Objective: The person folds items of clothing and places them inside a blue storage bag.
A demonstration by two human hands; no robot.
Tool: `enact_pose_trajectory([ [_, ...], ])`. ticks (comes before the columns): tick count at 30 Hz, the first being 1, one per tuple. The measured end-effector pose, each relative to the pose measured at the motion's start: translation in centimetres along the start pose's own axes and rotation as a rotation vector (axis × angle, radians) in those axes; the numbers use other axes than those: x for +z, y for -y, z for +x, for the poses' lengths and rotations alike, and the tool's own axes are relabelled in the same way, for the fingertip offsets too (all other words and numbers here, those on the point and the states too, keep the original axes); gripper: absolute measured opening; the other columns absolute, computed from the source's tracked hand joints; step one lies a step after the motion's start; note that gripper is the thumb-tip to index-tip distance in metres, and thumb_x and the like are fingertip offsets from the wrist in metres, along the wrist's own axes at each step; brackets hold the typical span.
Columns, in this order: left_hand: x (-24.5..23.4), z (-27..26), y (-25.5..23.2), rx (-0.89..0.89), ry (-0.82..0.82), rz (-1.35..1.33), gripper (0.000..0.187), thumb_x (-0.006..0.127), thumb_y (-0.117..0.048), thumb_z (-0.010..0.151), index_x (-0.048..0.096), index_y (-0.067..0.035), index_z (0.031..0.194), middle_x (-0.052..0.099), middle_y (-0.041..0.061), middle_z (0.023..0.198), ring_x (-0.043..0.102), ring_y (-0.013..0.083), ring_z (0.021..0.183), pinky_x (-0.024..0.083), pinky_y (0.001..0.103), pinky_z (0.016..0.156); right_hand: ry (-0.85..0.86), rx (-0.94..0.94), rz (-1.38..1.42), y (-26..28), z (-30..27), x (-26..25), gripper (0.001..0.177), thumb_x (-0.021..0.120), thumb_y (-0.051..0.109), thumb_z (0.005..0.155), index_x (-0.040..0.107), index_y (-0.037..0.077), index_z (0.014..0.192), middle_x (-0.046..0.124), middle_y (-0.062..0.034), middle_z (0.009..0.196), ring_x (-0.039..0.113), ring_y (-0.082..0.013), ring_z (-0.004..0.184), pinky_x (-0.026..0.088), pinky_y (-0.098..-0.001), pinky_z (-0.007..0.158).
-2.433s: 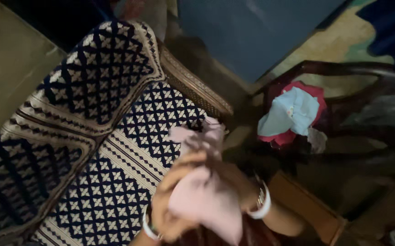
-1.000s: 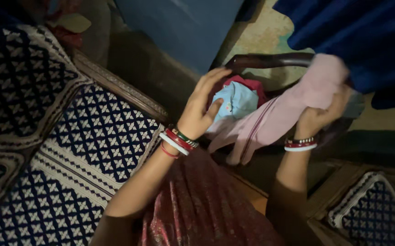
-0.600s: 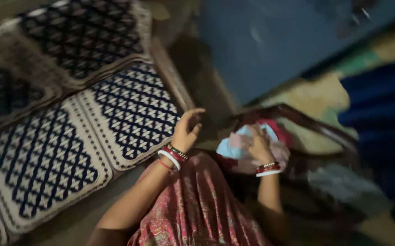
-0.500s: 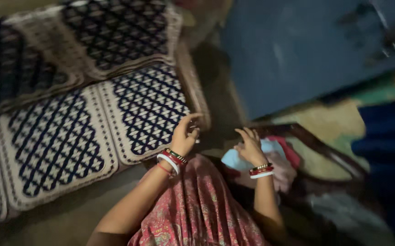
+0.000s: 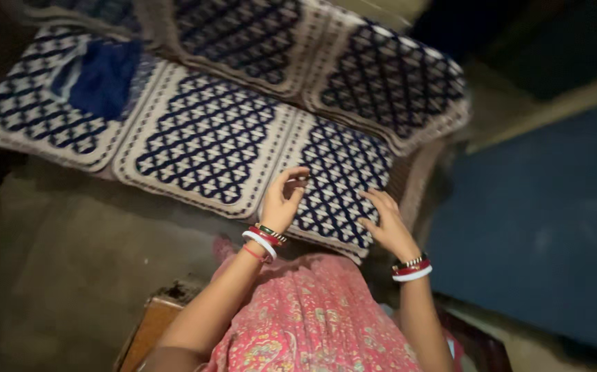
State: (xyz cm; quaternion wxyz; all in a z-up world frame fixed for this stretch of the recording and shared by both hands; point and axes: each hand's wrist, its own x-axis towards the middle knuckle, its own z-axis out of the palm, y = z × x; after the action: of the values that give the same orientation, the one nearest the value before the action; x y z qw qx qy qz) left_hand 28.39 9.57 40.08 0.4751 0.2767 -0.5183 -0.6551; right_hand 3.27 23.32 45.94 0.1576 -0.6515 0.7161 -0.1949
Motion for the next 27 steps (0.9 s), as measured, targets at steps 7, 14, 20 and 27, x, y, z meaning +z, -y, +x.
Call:
enact_pose_trajectory([
  [7, -12.7, 3.5, -0.2, -0.022, -0.184, -0.077, 0.042, 0.052, 0.012, 0.089, 0.063, -0.002, 0.127, 0.071, 0.008, 0.122, 0.071, 0.017, 0.108, 0.055, 0.03, 0.097, 0.175, -0.115, 0.032, 9.8, 10.3, 7.0, 0.058, 0.074, 0.022, 0.085, 0.058, 0.01, 0.139, 0.052, -0.0183, 0.147, 0.045, -0.0365, 0.139, 0.034, -0.0448, 0.116],
  [14, -28.5, 4.6, -4.1, 0.051, -0.411, -0.048, 0.035, 0.055, 0.009, 0.094, 0.064, -0.002, 0.126, 0.072, 0.007, 0.12, 0.07, 0.0143, 0.112, 0.055, 0.028, 0.1, 0.328, -0.37, 0.053, 22.3, 21.9, 15.6, 0.055, 0.073, 0.018, 0.084, 0.058, 0.007, 0.137, 0.059, -0.0171, 0.138, 0.051, -0.0364, 0.134, 0.038, -0.0437, 0.113],
  [20, -37.9, 0.1, -6.3, 0.164, -0.714, -0.07, 0.027, 0.058, 0.007, 0.098, 0.063, 0.001, 0.123, 0.071, 0.009, 0.118, 0.069, 0.0148, 0.109, 0.055, 0.028, 0.099, 0.511, -0.535, 0.055, 31.5, 29.2, 21.5, 0.052, 0.071, 0.016, 0.085, 0.058, 0.007, 0.135, 0.06, -0.016, 0.137, 0.055, -0.0349, 0.129, 0.041, -0.0425, 0.11],
  [27, -41.7, -5.9, -7.7, 0.189, -0.957, -0.114, 0.027, 0.057, 0.006, 0.097, 0.062, 0.003, 0.123, 0.071, 0.01, 0.118, 0.069, 0.0162, 0.109, 0.054, 0.029, 0.1, 0.663, -0.759, 0.126, 39.9, 33.6, 26.2, 0.049, 0.069, 0.017, 0.088, 0.06, 0.007, 0.135, 0.064, -0.0158, 0.135, 0.059, -0.0333, 0.128, 0.044, -0.0408, 0.11],
])
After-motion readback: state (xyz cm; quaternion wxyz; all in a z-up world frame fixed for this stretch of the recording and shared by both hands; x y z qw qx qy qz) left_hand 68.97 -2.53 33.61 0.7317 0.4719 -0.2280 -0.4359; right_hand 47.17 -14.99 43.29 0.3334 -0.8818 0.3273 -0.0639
